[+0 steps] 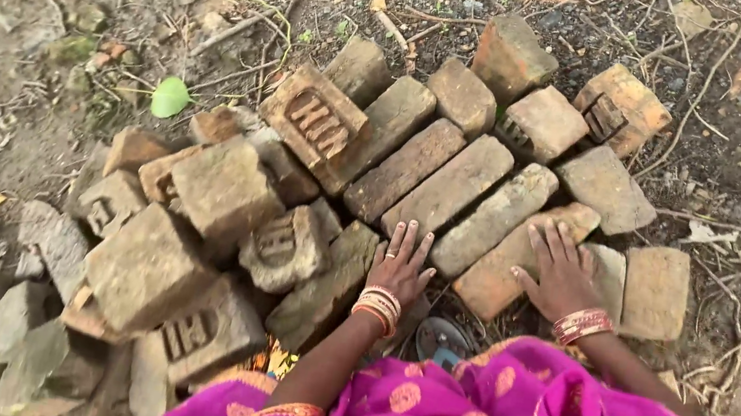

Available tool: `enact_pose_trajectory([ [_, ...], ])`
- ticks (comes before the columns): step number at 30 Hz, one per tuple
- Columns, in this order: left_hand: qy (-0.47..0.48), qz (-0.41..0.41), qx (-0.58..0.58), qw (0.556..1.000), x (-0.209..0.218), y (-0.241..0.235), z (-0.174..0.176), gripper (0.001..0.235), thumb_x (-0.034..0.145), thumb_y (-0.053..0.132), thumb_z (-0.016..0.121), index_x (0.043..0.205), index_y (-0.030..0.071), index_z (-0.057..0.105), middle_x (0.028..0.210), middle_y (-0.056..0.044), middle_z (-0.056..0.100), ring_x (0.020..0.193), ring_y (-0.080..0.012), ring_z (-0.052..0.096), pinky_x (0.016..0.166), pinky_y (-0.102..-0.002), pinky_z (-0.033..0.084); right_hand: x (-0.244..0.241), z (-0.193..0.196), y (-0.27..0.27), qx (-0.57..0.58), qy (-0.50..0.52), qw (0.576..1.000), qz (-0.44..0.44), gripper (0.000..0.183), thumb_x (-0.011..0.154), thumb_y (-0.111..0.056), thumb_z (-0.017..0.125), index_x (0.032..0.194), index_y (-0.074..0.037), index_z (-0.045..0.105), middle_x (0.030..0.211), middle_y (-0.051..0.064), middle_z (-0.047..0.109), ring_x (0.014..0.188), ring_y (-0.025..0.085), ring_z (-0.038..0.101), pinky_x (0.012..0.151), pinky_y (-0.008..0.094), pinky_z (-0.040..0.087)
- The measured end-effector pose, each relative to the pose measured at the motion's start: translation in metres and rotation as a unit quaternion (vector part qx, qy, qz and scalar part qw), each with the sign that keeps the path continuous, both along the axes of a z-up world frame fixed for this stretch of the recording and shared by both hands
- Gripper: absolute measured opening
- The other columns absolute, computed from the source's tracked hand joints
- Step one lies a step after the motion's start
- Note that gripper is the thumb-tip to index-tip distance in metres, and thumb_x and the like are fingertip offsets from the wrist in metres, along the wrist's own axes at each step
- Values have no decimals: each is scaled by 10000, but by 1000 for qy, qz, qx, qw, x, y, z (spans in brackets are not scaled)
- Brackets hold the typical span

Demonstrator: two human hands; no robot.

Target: The person kneels on bare ground and arranges scattered bricks by hand, picking up individual bricks and placing them into a loose row or cluster, turning some to orient them. The person continues repositioning bricks from the surrounding pile into the arrangement throughout the clip.

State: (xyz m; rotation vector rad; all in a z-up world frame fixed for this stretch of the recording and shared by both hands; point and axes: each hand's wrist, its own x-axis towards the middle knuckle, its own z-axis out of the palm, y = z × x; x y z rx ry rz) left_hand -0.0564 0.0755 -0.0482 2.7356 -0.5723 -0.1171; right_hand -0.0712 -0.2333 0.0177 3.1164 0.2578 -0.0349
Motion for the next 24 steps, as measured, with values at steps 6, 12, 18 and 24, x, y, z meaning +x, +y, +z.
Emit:
enact_pose_trajectory([
  [6,13,-9,37,999,-18,6,-11,587,970,550,528,1399,158,612,1700,-131,136,1558,-356,146,1157,-611,278,-69,8,21,72,-4,994,-83,828,889,-563,594,1581,-201,320,1638,131,310,1475,339,313,1174,600,252],
  [12,60,-6,55,997,-32,6,-3,576,995,551,489,1432,182,562,1695,-139,159,1518,-388,234,1129,-613,326,-150,18,9,105,27,974,-201,815,891,-560,631,1571,-225,335,1634,132,312,1438,369,322,1176,602,258],
  [18,145,15,-17,989,-37,19,16,622,990,555,511,1503,204,477,1573,-190,380,1350,-474,461,1084,-540,432,-190,11,17,136,8,968,-213,774,889,-545,655,1541,-241,371,1622,136,339,1451,364,334,1191,592,271],
  [24,167,23,9,986,-37,16,17,611,923,610,586,1371,199,528,1405,-205,495,1241,-482,537,980,-577,486,-207,-11,34,169,6,968,-187,733,887,-530,680,1511,-258,408,1611,139,366,1463,360,346,1205,582,283],
])
